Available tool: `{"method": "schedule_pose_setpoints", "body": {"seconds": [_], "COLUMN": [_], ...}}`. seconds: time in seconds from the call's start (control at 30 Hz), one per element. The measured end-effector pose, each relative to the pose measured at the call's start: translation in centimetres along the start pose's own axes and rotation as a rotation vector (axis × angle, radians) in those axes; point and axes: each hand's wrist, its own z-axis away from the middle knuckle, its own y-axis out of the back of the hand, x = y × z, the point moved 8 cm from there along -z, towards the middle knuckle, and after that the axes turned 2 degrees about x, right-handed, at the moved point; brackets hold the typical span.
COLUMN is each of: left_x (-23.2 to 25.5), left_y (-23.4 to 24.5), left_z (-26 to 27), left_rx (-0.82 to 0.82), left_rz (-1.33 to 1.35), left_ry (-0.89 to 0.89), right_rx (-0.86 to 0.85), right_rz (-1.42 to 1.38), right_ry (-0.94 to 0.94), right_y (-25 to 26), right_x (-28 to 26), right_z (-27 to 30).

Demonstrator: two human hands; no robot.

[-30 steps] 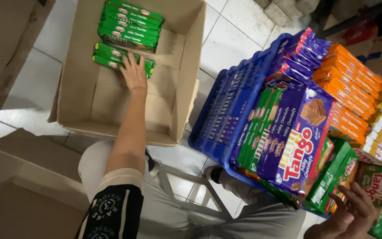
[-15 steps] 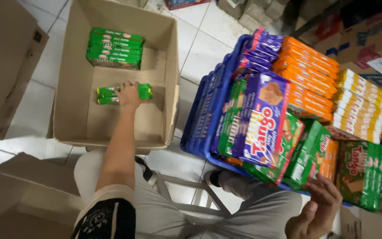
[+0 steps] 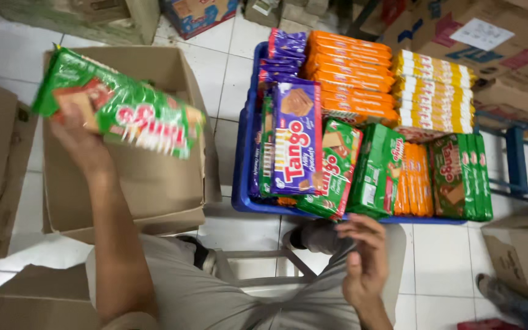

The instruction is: The person sits on a stool and transfers packs of Tango biscuits from a cardboard box into a blue plastic crate. They handle green, purple, and orange packs, arranging them in neat rows within the crate.

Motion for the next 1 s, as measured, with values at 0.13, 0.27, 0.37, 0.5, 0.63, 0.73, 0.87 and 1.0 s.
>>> {"method": "schedule_pose_setpoints", "body": {"seconds": [0.13, 0.27, 0.37, 0.5, 0.63, 0.73, 0.87, 1.0], "left_x": [1.6, 3.2, 8.8, 13.1, 14.1, 12.0, 7.8, 3.7], "left_y": [-7.3, -14.5, -13.4, -16.7, -17.2, -16.5, -14.6, -12.2], "left_z": [4.3, 17.2, 21.9, 22.0, 21.5, 20.1, 16.8, 13.1], "left_rx": [-0.165, -1.340, -0.759, -0.989, -1.092, -1.074, -0.962, -0.833], "left_rz": [0.324, 0.278, 0.243, -0.104, -0.013, -0.086, -0.219, -0.264], "left_ry": [0.489, 0.822, 0.977, 0.397, 0.404, 0.460, 0.417, 0.353], "right_rx": [-0.086, -0.439, -0.568, -0.389, -0.318, -0.113, 0.208, 0.163], "right_rz": [-0.256, -0.566, -0.674, -0.455, -0.327, -0.593, -0.223, -0.106], "right_ry": [-0.077, -0.336, -0.423, -0.495, -0.465, -0.657, -0.941, -0.851], "right_y": [-3.2, -7.4, -8.3, -6.2, -1.6, 0.8, 2.2, 4.4], "right_x": [-2.1, -2.3, -4.6, -3.6, 0.2, 1.5, 1.8, 8.9], "right_z": [-0.1, 1.9, 2.1, 1.4, 1.4, -0.9, -5.2, -5.5]}}
